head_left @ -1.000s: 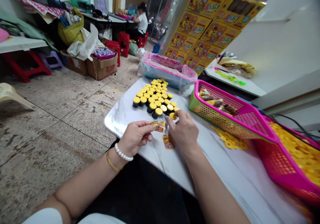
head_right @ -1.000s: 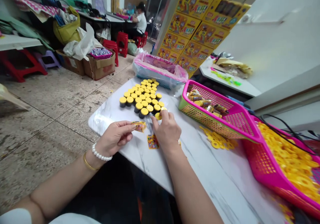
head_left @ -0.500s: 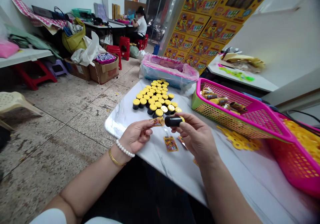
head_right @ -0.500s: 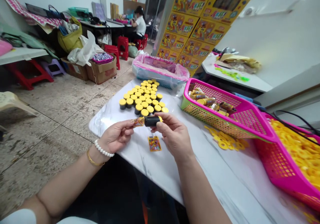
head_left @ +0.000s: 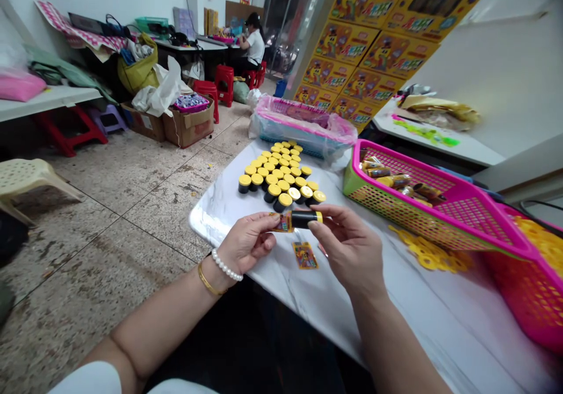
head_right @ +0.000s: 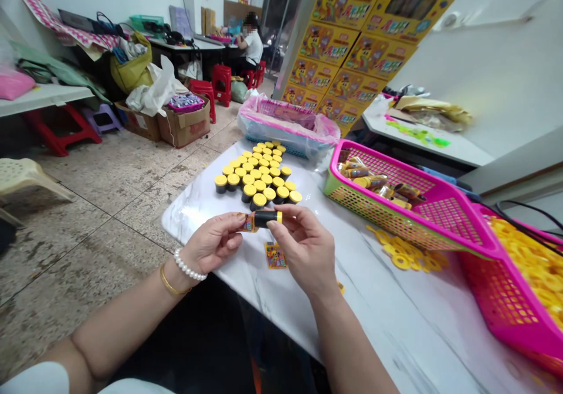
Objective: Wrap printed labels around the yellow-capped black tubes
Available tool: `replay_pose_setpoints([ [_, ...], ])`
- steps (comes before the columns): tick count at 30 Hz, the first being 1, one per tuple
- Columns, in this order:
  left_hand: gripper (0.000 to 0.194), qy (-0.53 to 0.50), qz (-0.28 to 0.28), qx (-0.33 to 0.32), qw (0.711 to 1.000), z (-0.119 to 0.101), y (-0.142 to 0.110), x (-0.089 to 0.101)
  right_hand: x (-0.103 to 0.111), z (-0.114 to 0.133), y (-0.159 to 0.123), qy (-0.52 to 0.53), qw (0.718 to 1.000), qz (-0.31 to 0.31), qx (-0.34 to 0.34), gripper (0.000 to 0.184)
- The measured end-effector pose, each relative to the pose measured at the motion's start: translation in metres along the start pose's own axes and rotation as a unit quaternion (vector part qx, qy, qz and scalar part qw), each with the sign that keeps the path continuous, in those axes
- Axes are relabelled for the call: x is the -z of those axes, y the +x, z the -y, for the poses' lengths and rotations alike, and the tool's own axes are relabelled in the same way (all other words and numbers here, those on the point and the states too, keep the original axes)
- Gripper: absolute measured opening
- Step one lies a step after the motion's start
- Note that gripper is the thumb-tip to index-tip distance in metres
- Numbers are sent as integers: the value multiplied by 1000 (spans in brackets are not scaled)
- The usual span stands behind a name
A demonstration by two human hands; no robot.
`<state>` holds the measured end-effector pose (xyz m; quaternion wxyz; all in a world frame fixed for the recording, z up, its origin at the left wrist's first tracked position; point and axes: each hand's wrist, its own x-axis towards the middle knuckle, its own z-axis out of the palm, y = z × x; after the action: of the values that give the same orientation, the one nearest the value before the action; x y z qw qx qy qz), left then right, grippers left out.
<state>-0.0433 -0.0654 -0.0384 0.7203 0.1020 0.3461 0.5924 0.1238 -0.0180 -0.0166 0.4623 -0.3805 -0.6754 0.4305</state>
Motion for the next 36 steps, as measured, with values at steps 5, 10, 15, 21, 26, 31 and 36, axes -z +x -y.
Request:
replay_pose_setpoints([
  [5,7,8,-5,-11,1000,1,0,0,-2,-2,-2,2,999,-39,8,23],
  [10,8,-44,-29,1,999,-2,4,-5,5,-13,3,86,993,-77,-5,27],
  [15,9,-66,-19,14,998,-4,4,-7,2,-21,3,110,993,-22,-34,29],
  [21,7,-62,-9,5,998,-2,5,-5,-9,-7,-5,11,1000,-26,-3,19],
  [26,10,-29,-10,-18,999,3,8,-1,-11,-9,-9,-3,1000,-16,23,19],
  [31,28,29,9,-49,998,11,4,2,-10,-15,-7,19,998,-17,63,19],
  [36,34,31,25,-79,996,12,0,1,-8,-11,-3,18,999,20,32,12],
])
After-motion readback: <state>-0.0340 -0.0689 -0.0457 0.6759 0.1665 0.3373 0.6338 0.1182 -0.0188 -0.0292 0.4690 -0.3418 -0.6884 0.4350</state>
